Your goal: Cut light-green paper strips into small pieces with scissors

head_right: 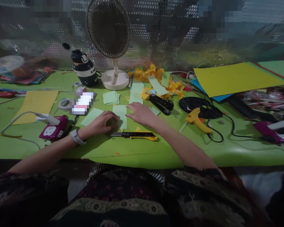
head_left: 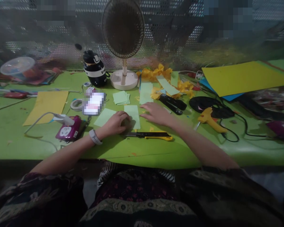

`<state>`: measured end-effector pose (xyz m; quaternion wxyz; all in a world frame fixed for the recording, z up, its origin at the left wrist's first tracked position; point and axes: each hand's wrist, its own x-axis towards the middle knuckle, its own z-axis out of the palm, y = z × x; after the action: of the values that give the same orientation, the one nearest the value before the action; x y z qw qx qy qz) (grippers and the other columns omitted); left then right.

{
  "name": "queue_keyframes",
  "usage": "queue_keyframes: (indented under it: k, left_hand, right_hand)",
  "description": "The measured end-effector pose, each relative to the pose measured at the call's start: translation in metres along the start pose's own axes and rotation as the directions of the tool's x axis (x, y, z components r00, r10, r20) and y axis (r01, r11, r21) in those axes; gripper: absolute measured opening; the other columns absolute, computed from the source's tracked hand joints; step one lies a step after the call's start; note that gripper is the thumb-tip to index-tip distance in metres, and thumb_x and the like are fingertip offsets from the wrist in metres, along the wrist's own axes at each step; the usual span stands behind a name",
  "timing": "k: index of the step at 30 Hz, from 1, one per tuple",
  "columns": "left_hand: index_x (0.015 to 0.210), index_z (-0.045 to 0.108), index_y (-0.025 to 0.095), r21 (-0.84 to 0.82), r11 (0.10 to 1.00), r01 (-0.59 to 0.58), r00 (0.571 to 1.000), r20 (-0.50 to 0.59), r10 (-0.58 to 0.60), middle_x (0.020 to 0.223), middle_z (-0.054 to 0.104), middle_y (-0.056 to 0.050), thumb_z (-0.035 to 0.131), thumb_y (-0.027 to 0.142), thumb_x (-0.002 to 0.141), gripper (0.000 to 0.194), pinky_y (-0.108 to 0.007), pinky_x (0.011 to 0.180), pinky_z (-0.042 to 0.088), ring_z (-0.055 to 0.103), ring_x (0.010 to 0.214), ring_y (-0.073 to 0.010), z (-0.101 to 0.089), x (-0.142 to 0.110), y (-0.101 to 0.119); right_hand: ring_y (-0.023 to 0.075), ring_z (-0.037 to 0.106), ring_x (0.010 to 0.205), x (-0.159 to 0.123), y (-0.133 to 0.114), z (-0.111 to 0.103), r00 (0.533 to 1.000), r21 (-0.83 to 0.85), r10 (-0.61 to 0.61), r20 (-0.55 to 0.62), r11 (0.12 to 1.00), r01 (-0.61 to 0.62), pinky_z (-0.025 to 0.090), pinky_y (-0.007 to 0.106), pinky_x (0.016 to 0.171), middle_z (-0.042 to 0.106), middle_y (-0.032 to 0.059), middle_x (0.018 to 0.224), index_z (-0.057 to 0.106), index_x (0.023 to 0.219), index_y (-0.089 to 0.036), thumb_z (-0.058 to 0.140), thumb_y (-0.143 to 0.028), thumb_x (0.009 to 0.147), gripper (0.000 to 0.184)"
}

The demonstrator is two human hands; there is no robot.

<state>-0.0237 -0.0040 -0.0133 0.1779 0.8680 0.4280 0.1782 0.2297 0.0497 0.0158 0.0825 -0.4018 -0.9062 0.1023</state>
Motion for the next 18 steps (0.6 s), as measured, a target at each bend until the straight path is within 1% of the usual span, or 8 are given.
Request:
queue_keyframes:
  k: [2, 4, 6, 7, 10, 12, 15, 18]
  left_hand:
    - [0.109, 0.067, 0.018, -0.005, 1.000, -0.011, 1.000, 0.011, 0.011, 0.123, 0.066, -0.015, 0.062, 0.023, 0.088, 0.023, -0.048, 0.100, 0.052, 0.062, 0.115, -0.0277, 0.001, 0.000, 0.000]
    - [0.127, 0.062, 0.015, 0.043, 0.999, -0.010, 1.000, 0.017, 0.009, 0.136, 0.062, -0.018, 0.062, 0.026, 0.088, 0.040, -0.049, 0.106, 0.049, 0.058, 0.126, -0.0297, 0.004, 0.000, -0.001]
    - [0.143, 0.051, 0.013, 0.103, 0.995, -0.013, 0.999, 0.031, 0.010, 0.146, 0.056, -0.021, 0.061, 0.033, 0.092, 0.055, -0.052, 0.111, 0.044, 0.054, 0.134, -0.0317, 0.006, -0.001, 0.000]
    - [0.146, 0.049, 0.013, 0.127, 0.992, -0.023, 0.999, 0.045, 0.018, 0.148, 0.055, -0.021, 0.058, 0.036, 0.095, 0.057, -0.053, 0.112, 0.043, 0.053, 0.135, -0.0322, 0.007, -0.001, 0.000]
    - [0.138, 0.057, 0.014, 0.164, 0.985, -0.054, 0.997, 0.060, 0.045, 0.140, 0.061, -0.020, 0.054, 0.035, 0.097, 0.046, -0.052, 0.109, 0.046, 0.058, 0.128, -0.0319, 0.005, -0.001, 0.003]
    - [0.128, 0.064, 0.014, 0.147, 0.988, -0.044, 0.998, 0.045, 0.037, 0.129, 0.066, -0.019, 0.057, 0.033, 0.094, 0.039, -0.050, 0.102, 0.051, 0.062, 0.118, -0.0309, 0.002, 0.000, 0.005]
    - [0.120, 0.068, 0.016, 0.096, 0.995, 0.016, 0.998, 0.056, -0.021, 0.111, 0.069, -0.015, 0.062, 0.034, 0.090, 0.036, -0.045, 0.088, 0.056, 0.065, 0.102, -0.0280, -0.004, 0.004, 0.006]
    - [0.106, 0.072, 0.018, 0.053, 0.998, 0.035, 0.997, 0.073, -0.039, 0.104, 0.070, -0.012, 0.060, 0.034, 0.087, 0.027, -0.043, 0.086, 0.056, 0.065, 0.097, -0.0256, -0.007, 0.008, 0.006]
  right_hand:
    - [0.0324, 0.050, 0.141, 0.020, -0.004, 0.011, 0.998, -0.033, -0.021, 0.055, 0.999, 0.023, 0.043, 0.048, 0.115, 0.053, 0.0207, 0.153, 0.048, 0.151, -0.009, 0.055, -0.037, 0.101, 0.058]
    - [0.0324, 0.042, 0.148, 0.032, -0.007, 0.024, 0.994, -0.071, -0.047, 0.094, 0.996, 0.054, 0.037, 0.048, 0.120, 0.043, 0.0217, 0.160, 0.041, 0.155, -0.005, 0.049, -0.032, 0.103, 0.059]
    - [0.0317, 0.041, 0.149, 0.035, -0.008, 0.036, 0.990, -0.104, -0.061, 0.126, 0.992, 0.074, 0.037, 0.048, 0.121, 0.041, 0.0224, 0.161, 0.041, 0.155, -0.004, 0.043, -0.027, 0.105, 0.056]
    - [0.0318, 0.042, 0.149, 0.034, -0.008, 0.040, 0.990, -0.119, -0.068, 0.126, 0.989, 0.083, 0.038, 0.050, 0.120, 0.042, 0.0222, 0.160, 0.042, 0.154, -0.005, 0.040, -0.027, 0.105, 0.054]
    - [0.0326, 0.049, 0.143, 0.029, -0.005, 0.046, 0.991, -0.143, -0.108, 0.078, 0.983, 0.118, 0.042, 0.055, 0.116, 0.049, 0.0205, 0.155, 0.048, 0.151, -0.009, 0.040, -0.027, 0.105, 0.050]
    - [0.0316, 0.055, 0.138, 0.026, -0.004, 0.045, 0.990, -0.137, -0.131, 0.045, 0.981, 0.136, 0.045, 0.053, 0.113, 0.054, 0.0192, 0.151, 0.050, 0.150, -0.011, 0.044, -0.027, 0.104, 0.049]
    - [0.0292, 0.060, 0.133, 0.026, -0.003, 0.042, 0.990, -0.102, -0.139, 0.028, 0.985, 0.142, 0.049, 0.048, 0.110, 0.059, 0.0160, 0.148, 0.054, 0.148, -0.015, 0.048, -0.024, 0.103, 0.047]
    - [0.0283, 0.063, 0.128, 0.025, -0.003, 0.040, 0.989, -0.067, -0.146, 0.010, 0.987, 0.147, 0.051, 0.046, 0.106, 0.062, 0.0135, 0.145, 0.058, 0.146, -0.019, 0.053, -0.020, 0.100, 0.045]
